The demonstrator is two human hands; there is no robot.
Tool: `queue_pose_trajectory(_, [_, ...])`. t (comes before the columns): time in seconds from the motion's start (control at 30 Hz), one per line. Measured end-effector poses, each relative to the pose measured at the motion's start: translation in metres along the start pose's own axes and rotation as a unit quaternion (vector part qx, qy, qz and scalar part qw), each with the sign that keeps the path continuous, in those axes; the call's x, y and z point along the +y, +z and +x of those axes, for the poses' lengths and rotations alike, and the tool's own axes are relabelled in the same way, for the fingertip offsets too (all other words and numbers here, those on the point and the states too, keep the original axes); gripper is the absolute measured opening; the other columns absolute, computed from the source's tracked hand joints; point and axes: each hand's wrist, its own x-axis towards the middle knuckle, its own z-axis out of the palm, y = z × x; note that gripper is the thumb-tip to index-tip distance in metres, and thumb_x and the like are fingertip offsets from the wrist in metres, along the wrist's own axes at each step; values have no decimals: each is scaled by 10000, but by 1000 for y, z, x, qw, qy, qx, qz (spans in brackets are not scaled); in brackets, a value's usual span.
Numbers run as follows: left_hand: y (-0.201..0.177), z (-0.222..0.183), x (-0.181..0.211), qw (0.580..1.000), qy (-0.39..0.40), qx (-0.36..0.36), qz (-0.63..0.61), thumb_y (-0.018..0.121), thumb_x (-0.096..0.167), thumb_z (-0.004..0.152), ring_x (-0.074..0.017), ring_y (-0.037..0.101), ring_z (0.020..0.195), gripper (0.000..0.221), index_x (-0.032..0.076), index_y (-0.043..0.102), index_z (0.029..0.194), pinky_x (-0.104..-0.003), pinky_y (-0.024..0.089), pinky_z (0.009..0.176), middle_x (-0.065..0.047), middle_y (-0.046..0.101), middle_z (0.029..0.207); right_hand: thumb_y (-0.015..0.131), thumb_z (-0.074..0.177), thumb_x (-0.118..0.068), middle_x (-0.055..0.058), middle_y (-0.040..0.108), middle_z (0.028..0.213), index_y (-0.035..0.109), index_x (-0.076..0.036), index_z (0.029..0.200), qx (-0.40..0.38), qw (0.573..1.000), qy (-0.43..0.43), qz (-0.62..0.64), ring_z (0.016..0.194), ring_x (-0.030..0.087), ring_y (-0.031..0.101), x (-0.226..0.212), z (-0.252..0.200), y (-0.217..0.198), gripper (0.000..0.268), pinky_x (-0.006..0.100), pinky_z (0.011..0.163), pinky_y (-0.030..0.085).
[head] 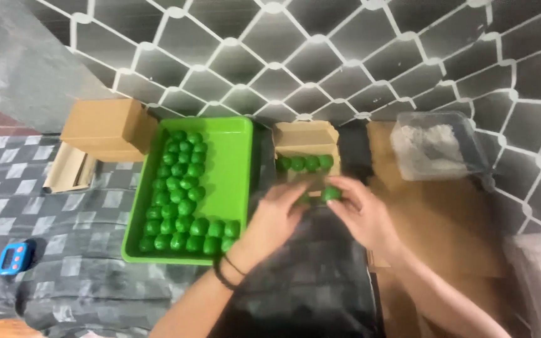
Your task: Packing green snacks into a small cardboard box, sprinkling powder over them using a spoon, and closing the box lid.
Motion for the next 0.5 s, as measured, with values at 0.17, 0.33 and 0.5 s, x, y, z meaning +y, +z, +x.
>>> queue_pose_trajectory(0.17, [11, 0, -62, 996, -53, 52, -47, 685, 118, 949, -283, 734, 1041, 340, 153, 694, 1287, -390, 611, 859, -88, 737, 1172, 714, 910, -73, 182, 699, 1300, 668, -99, 1332, -40, 998, 44, 25, 1197, 339, 675, 2, 25, -26, 425, 473, 988, 569])
queue_pose_trajectory(0.33, [2, 30, -60, 997, -65, -14, -26, 706, 38, 909, -320, 735, 1031, 373, 90, 685, 1278, -408, 602, 904, -138, 735, 1119, 698, 933, -144, 136, 710, 1283, 630, -136, 1371, -124, 981, 52, -140, 1180, 341, 690, -21, 63, -29, 444, 486, 1030, 561])
queue_pose_trajectory(0.5, [11, 51, -59, 990, -46, -116, 65, 708, 47, 896, -355, 739, 1015, 346, 55, 675, 1241, -456, 613, 895, -166, 741, 1077, 700, 885, -182, 135, 735, 1106, 625, -109, 1364, -173, 926, 8, -334, 1119, 349, 695, 3, 86, -8, 490, 503, 978, 566])
